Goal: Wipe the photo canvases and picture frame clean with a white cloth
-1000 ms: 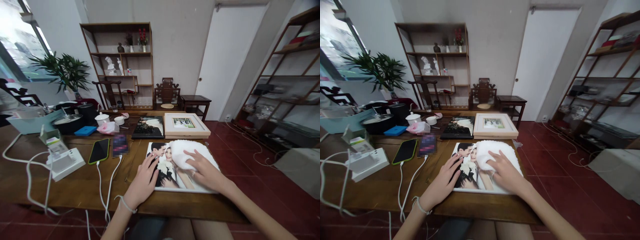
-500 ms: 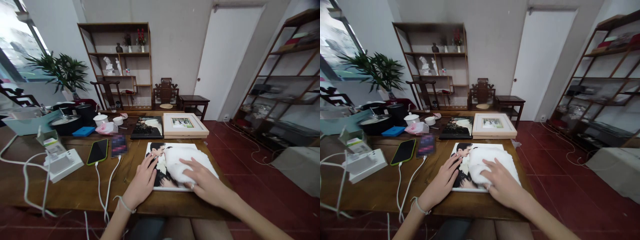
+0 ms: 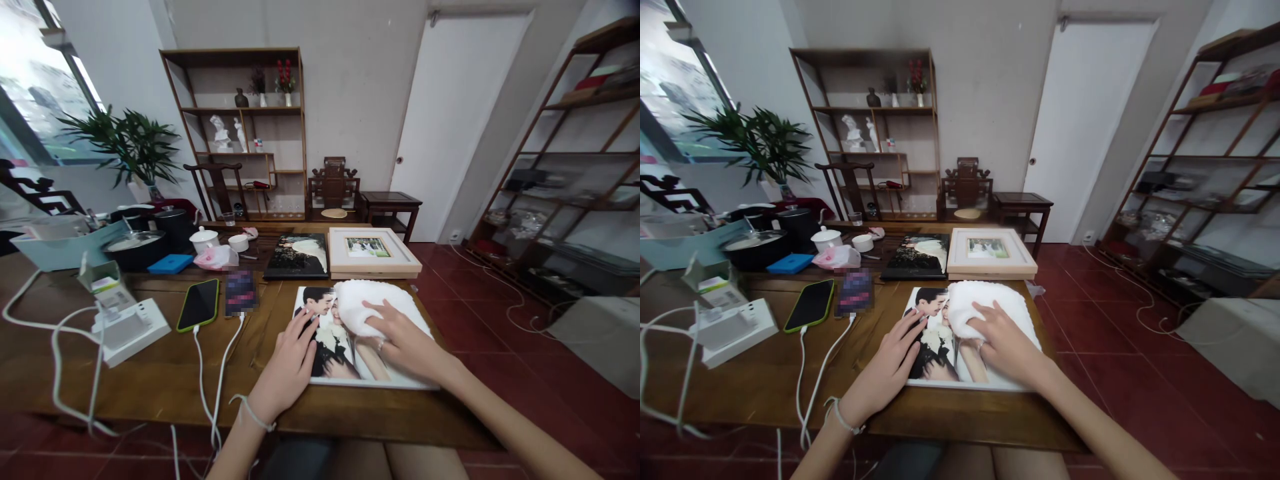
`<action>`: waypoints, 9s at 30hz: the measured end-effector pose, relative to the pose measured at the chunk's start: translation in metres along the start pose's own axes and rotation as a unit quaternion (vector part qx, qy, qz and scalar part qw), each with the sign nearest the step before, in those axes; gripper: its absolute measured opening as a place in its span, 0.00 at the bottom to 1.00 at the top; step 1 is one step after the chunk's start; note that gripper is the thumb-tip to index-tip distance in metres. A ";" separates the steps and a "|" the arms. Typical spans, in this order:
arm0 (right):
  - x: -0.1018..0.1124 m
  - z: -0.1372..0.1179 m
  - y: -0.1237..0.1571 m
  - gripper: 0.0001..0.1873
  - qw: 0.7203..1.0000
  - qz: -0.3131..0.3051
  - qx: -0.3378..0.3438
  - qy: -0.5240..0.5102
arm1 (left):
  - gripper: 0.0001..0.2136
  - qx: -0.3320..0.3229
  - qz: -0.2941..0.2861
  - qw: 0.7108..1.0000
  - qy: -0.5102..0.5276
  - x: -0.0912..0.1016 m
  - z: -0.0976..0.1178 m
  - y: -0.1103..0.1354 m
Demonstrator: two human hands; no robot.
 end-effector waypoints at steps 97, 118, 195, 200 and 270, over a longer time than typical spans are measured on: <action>-0.006 -0.087 0.032 0.21 0.983 -0.173 0.033 -0.046 | 0.23 0.010 0.014 0.998 0.067 0.000 -0.001 0.001; -0.010 -0.028 -0.042 0.20 0.999 -0.029 0.016 -0.002 | 0.21 -0.012 0.075 0.993 0.094 0.016 0.010 0.003; 0.000 0.004 -0.006 0.23 0.999 -0.035 -0.024 0.025 | 0.19 -0.058 0.035 0.998 -0.013 0.005 0.006 -0.002; -0.013 -0.048 0.040 0.23 0.994 -0.106 0.020 0.007 | 0.19 -0.050 0.030 0.998 -0.015 0.002 0.002 -0.003; 0.010 0.007 -0.031 0.12 0.996 -0.003 0.025 -0.080 | 0.19 -0.041 0.028 0.999 0.011 0.004 0.000 -0.003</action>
Point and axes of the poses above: each hand's wrist, its own y-axis away from the middle knuckle, its own x-axis out of the back of the hand, z = x × y, the point moved 6 cm from there along -y, towards the middle knuckle, and after that the axes turned 2 degrees about -x, right-handed, at the moved point
